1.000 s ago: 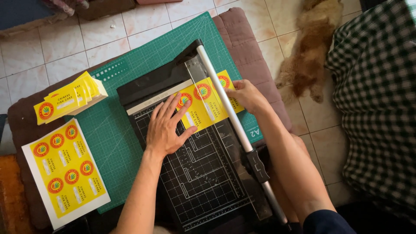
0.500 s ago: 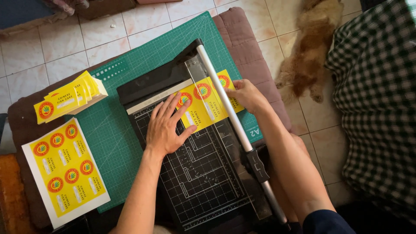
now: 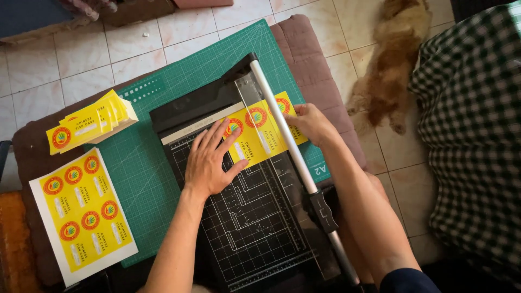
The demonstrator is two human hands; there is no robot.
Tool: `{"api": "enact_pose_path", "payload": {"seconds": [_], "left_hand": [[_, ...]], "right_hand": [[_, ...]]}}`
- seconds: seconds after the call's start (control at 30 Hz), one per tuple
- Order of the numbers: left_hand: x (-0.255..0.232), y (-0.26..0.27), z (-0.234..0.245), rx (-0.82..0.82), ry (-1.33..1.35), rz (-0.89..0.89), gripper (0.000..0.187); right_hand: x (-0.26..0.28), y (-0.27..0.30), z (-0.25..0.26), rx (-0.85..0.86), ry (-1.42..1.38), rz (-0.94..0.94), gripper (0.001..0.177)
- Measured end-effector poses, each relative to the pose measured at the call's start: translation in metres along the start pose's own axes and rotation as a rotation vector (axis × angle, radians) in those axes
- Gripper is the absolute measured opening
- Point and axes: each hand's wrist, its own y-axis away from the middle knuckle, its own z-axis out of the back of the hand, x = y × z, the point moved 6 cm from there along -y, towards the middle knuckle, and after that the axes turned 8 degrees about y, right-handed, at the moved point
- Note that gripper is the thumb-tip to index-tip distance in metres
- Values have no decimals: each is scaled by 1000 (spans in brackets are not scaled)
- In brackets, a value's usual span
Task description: Cutting sheets of printed labels into individual pieces using a manual paper trimmer on a cutting mat.
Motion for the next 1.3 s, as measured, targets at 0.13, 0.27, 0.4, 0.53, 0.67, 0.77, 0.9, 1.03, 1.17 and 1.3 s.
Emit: {"api": "enact_pose_path", "payload": {"seconds": [0.13,0.27,0.4,0.53,0.67,0.77,0.9,1.03,1.17,1.3], "left_hand": [[-1,1,0,-16,-1,-13,78],[-1,1,0,-41,-5,-32,78],[-1,1,0,-49,5,-37,79],[0,0,0,-52,6,-36,79],[-2,1,1,-50,3,-28,78],[-6,0,5,-26,-3,0,76],[-27,-19,17,25,-125,127,72],[-50,-57,11,67,-200,283,84],[-55,-87,16,129,-275,562,58],[-53,-107,20,14,-301,467,81]], "right_hand": [[0,-1,-2,1,-20,-4,28],[-3,-6,-4,7,-86,6,26],[-3,-4,-2,12,-84,3,25],[0,-2,-2,7,-49,15,24],[6,5,-1,4,-60,12,22],[7,8,0,-3,-50,5,23],[-1,-2,-3,-15,-24,16,24],[-16,-14,-9,-6,-80,41,22],[-13,-12,-3,-25,-202,67,31],[-12,-7,-2,-3,-189,76,36]]}}
